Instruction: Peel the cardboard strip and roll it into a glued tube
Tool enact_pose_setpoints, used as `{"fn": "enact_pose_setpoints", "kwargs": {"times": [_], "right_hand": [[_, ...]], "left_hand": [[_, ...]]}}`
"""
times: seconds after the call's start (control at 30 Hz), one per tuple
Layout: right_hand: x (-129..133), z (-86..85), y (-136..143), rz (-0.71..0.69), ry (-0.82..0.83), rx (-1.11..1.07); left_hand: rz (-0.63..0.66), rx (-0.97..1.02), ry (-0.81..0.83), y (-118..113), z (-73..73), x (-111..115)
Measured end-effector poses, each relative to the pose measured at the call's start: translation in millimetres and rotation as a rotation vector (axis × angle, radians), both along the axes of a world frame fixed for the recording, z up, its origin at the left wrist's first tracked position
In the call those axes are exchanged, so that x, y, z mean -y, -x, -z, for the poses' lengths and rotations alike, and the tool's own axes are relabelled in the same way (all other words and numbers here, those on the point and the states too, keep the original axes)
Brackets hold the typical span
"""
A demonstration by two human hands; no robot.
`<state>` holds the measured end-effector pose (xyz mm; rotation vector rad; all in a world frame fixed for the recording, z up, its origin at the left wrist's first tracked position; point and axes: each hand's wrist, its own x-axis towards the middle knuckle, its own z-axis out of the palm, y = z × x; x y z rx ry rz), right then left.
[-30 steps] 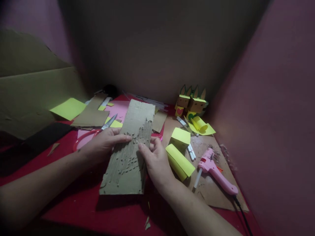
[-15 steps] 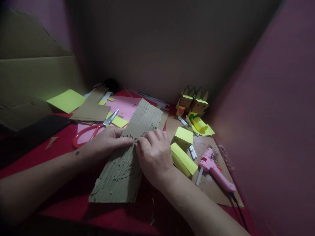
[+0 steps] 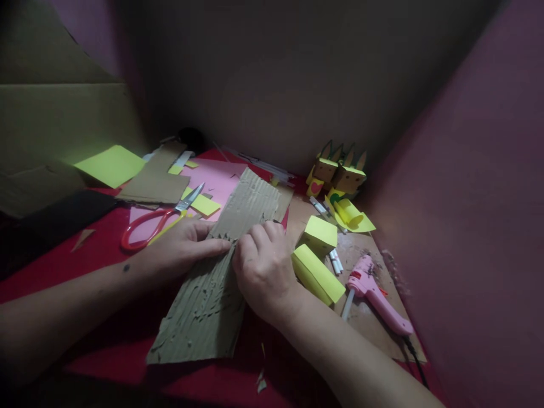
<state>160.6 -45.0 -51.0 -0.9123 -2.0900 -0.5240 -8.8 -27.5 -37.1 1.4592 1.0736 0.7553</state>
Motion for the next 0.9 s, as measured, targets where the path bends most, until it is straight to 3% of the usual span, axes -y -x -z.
{"fn": "enact_pose_setpoints", "kwargs": {"times": [0.3, 0.67, 0.9], "right_hand": [[4.1, -2.9, -6.2, -0.111, 0.12, -0.083], [11.8, -22.6, -7.3, -0.08, 0.162, 0.394], [5.6, -8.6, -9.3, -0.117, 0.072, 0.32]], "left_hand": [[-0.012, -0.002, 0.047, -0.3, -0.6, -0.6], [0.074, -0.084, 0.012, -4.1, -5.5, 2.1], [0.089, -0.094, 0.016, -2.6, -3.1, -1.5]]}}
